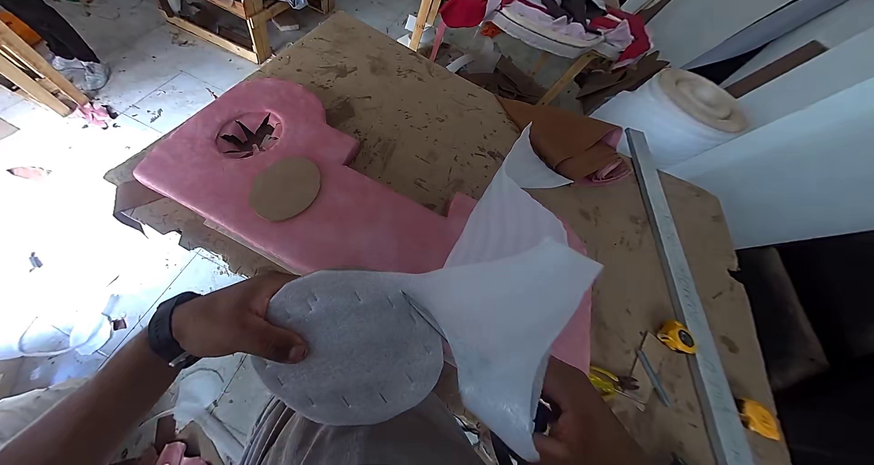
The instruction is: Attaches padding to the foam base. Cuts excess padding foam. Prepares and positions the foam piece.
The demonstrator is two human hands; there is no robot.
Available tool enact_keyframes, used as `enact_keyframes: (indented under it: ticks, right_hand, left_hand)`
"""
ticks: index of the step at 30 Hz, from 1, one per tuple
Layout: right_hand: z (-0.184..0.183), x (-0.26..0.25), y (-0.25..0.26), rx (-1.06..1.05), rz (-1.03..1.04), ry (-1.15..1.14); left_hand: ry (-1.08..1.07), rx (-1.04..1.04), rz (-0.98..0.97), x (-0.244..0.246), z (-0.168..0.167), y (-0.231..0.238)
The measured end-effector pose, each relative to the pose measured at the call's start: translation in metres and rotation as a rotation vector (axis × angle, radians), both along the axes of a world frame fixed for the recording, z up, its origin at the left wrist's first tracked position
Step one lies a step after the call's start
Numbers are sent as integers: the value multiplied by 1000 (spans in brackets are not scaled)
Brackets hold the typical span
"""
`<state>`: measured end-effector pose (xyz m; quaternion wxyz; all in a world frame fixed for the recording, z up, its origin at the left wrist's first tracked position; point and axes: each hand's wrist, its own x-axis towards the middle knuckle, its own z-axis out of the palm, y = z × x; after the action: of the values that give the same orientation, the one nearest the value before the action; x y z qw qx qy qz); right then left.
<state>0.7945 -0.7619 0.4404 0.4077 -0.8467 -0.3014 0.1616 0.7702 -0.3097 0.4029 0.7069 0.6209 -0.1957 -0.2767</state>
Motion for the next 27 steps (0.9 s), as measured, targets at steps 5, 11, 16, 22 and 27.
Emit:
enact_keyframes:
  ticks: [5, 11, 16, 22, 27]
  right_hand:
    - [27, -11, 15, -99, -27, 31]
    - [9, -29, 0, -41, -111, 56]
    - [6, -38, -1, 23, -158, 110]
    - [2, -54, 11, 73, -284, 119]
    - [7, -51, 11, 96, -282, 161]
  left_hand:
    - [35, 27, -182, 18, 10, -8]
    - [-41, -124, 66, -10, -6, -18]
    - [-111, -389, 219, -61, -6, -46]
    - [42, -314, 678, -94, -10, -108]
    - [-34, -442, 591, -72, -25, -91]
